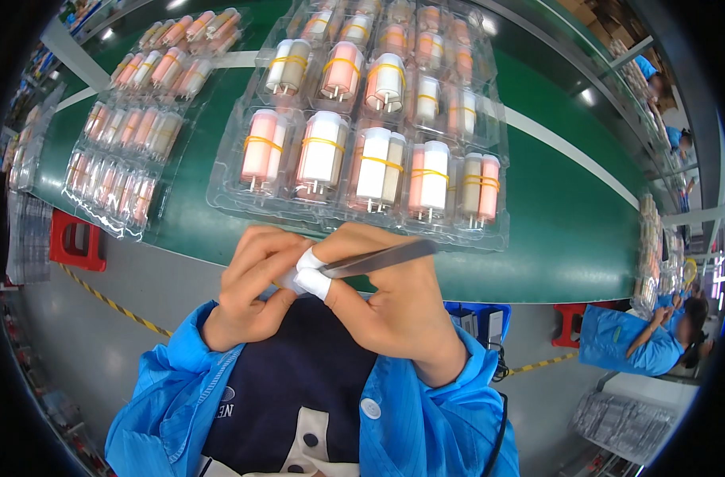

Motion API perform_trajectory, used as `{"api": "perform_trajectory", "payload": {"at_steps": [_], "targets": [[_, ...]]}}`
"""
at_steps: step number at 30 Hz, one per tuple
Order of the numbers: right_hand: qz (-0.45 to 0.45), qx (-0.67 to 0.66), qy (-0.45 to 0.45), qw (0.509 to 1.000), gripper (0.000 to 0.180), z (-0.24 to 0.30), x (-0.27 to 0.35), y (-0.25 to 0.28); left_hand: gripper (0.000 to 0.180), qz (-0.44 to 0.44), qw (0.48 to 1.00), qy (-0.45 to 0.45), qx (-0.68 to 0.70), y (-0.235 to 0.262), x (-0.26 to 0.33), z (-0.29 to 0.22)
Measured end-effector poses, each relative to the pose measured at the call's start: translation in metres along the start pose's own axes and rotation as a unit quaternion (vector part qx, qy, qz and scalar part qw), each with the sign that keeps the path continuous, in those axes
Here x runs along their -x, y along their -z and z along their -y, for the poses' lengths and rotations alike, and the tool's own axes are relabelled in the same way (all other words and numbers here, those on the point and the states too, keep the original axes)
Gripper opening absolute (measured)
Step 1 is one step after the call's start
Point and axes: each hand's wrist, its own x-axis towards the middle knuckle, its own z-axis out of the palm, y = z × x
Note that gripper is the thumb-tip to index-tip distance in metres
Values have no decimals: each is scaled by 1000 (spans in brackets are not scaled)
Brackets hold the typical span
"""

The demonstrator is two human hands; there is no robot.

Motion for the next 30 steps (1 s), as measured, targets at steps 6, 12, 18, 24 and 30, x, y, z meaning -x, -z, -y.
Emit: {"api": "perform_trajectory", "payload": {"at_steps": [6, 12, 18, 24, 30], "targets": [[-104, -146, 43, 983, 16, -15, 6, -8, 52, -19, 989, 79, 122, 2, -2, -5], [-114, -126, 46, 984, 16, -14, 8, -10, 53, -20, 985, 92, 147, 1, -1, -5], [-103, -101, 52, 988, 16, -14, 7, -10, 53, -15, 988, 85, 130, 1, -2, -4], [-92, -91, 69, 989, 17, -16, 6, -7, 52, -18, 981, 88, 174, -1, 1, 0], [-144, -97, 79, 982, 19, -17, 7, -9, 51, -10, 961, 95, 260, 1, 1, 1]]}}
